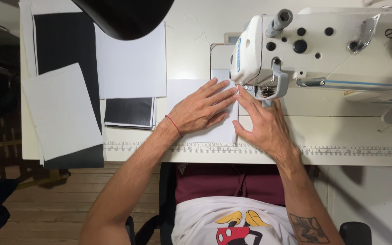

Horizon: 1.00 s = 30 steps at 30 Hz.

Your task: Aligning and folding leather pieces at a sewing station to prepare for assembly

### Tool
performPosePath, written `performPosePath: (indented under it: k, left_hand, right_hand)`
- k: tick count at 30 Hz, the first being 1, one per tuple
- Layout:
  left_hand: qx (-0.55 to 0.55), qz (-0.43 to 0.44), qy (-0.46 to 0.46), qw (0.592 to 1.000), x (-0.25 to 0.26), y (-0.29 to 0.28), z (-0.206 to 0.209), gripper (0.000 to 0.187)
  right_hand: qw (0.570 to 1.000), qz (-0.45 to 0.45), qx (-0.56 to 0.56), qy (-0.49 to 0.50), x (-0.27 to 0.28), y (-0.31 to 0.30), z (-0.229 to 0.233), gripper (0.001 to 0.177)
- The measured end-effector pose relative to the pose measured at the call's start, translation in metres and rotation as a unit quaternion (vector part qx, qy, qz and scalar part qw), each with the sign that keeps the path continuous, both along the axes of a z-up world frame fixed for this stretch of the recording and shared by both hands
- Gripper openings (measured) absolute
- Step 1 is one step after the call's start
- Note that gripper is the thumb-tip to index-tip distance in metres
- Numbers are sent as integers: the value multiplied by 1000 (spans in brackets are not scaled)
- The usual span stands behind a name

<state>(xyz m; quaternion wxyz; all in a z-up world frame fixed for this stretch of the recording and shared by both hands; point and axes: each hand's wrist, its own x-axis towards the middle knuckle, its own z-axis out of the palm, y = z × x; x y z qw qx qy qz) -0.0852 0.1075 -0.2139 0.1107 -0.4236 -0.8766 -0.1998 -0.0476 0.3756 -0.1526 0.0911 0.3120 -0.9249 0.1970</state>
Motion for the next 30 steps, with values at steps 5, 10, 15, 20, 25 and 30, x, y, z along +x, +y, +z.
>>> performPosePath:
  k: [5,10,15,20,25,30]
  left_hand:
    - [-7,0,-7,1000,1,0,0,54]
    - [-10,2,6,1000,2,0,0,54]
    - [-19,0,6,1000,3,1,-2,54]
    - [-18,-4,20,1000,2,1,-5,53]
    - [-18,0,22,1000,3,3,-7,53]
    - [-8,-2,23,1000,4,2,-8,52]
  right_hand:
    - [1000,-2,4,4,1,0,-3,63]
    - [1000,-1,3,16,0,0,1,62]
    - [969,-106,-177,-134,-12,39,-45,27]
    - [961,-131,-236,-68,-33,51,-68,13]
    - [967,-160,-196,26,-33,49,-67,9]
    - [951,-201,-231,-31,13,30,-30,15]
